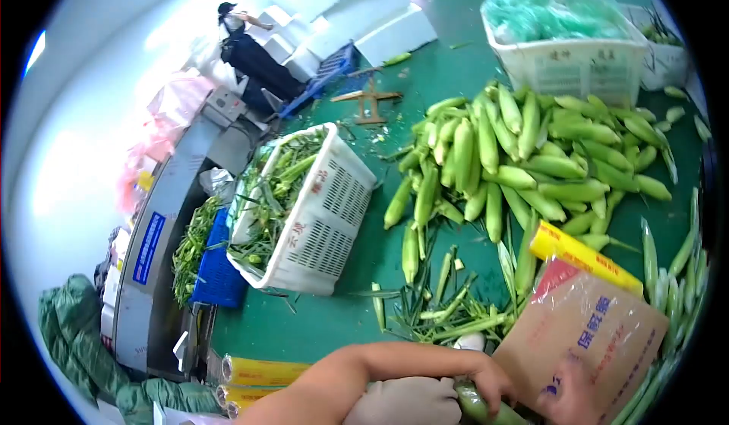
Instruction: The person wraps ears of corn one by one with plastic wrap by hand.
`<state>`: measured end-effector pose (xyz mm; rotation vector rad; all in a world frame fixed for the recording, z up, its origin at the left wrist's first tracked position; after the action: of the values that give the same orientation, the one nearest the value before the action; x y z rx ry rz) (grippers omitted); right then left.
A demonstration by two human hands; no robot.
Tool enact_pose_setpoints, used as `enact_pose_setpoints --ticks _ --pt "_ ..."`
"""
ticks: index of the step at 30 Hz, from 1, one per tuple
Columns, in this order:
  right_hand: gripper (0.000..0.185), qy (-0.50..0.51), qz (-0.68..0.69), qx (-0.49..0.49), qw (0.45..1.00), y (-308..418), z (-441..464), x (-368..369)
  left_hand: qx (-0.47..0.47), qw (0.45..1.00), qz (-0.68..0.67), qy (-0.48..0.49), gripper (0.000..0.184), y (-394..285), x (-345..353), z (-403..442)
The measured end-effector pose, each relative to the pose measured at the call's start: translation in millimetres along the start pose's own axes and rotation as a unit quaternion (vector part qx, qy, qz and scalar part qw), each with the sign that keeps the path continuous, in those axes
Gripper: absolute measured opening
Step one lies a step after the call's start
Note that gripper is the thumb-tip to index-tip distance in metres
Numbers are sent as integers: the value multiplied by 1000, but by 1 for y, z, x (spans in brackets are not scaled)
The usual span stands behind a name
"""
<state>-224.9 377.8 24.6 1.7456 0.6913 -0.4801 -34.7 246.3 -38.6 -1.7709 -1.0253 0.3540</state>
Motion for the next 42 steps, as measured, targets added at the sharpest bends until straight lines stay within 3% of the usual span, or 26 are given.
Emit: enact_pose_setpoints --ticks 1,3,4,6,9,10,11,12,13,15,16,18,20,21,22,24,26,27,28,29,30,34,36,37,39,42 --pt "73 54 79 23 995 21 -19 4 -6 998 -56 -24 67 0 -8 -6" --pt "78 102 196 16 975 41 -39 19 -15 983 -172 -57 65 2 -17 -14" --pt "81 112 241 42 963 47 -36 22 -8 989 -140 -38 63 -8 -23 -21" --pt "87 110 316 116 935 47 -33 18 181 971 144 -60 73 -1 -43 -11" --pt "69 -20 376 72 924 31 -33 28 53 965 59 -250 52 -74 -70 -89" --pt "85 4 464 114 879 9 -32 38 46 948 44 -313 43 -82 -75 -103" --pt "86 -70 462 54 883 10 -23 42 79 929 -40 -358 35 -69 -81 -104" --pt "78 -55 450 76 888 37 -12 15 52 888 -53 -454 25 -84 -82 -106" --pt "76 -114 445 -12 888 26 -3 30 57 777 -55 -624 9 -80 -78 -98" --pt "83 -189 266 -73 942 38 15 13 335 608 -315 -647 23 -50 -86 -79" --pt "83 -150 266 -28 952 46 22 -1 345 595 -428 -586 36 -79 -75 -69" --pt "81 -191 257 -21 947 47 29 -9 380 515 -493 -589 24 -109 -82 -55" --pt "80 -229 314 -93 917 33 29 4 476 664 -388 -427 16 -95 -93 -65" --pt "79 -229 344 -134 901 27 33 11 486 677 -375 -405 12 -102 -92 -66" --pt "78 -133 489 -114 854 25 28 17 481 676 -374 -414 14 -108 -88 -67" --pt "75 91 731 -32 675 24 18 39 487 692 -378 -376 18 -115 -83 -65" --pt "66 183 729 -74 656 27 19 59 461 755 -383 -266 26 -117 -80 -48" --pt "61 197 730 -87 649 23 9 67 440 751 -361 -334 37 -112 -76 -40" --pt "44 133 707 -129 683 14 12 78 419 749 -336 -387 49 -109 -69 -29" --pt "34 85 741 -128 653 11 7 78 398 745 -330 -420 71 -104 -66 -12" --pt "25 45 772 -128 621 7 -5 78 368 746 -276 -481 69 -110 -57 7" --pt "13 -35 839 -88 536 -21 -27 72 218 870 27 -441 72 -73 -19 45" --pt "14 -70 862 -96 493 -64 -59 66 181 933 -154 -269 74 -96 -22 50" --pt "14 -174 835 -75 517 -90 -96 34 186 921 -166 -300 67 -90 -31 39" --pt "16 -399 680 -9 616 -152 -166 -56 234 832 52 -501 26 -65 -79 3" --pt "19 -574 507 -11 643 -239 -213 -169 243 571 -134 -773 14 -37 -141 -66"
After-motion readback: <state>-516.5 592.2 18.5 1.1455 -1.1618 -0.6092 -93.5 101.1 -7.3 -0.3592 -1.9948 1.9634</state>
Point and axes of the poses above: each hand's wrist, its own z-axis towards the middle knuckle, its own x-axis out of the palm, y = z × x, the point moved 2 cm from there along z, towards the middle knuckle, and after that the axes turned 3 degrees about -x, right-handed, at the moved point
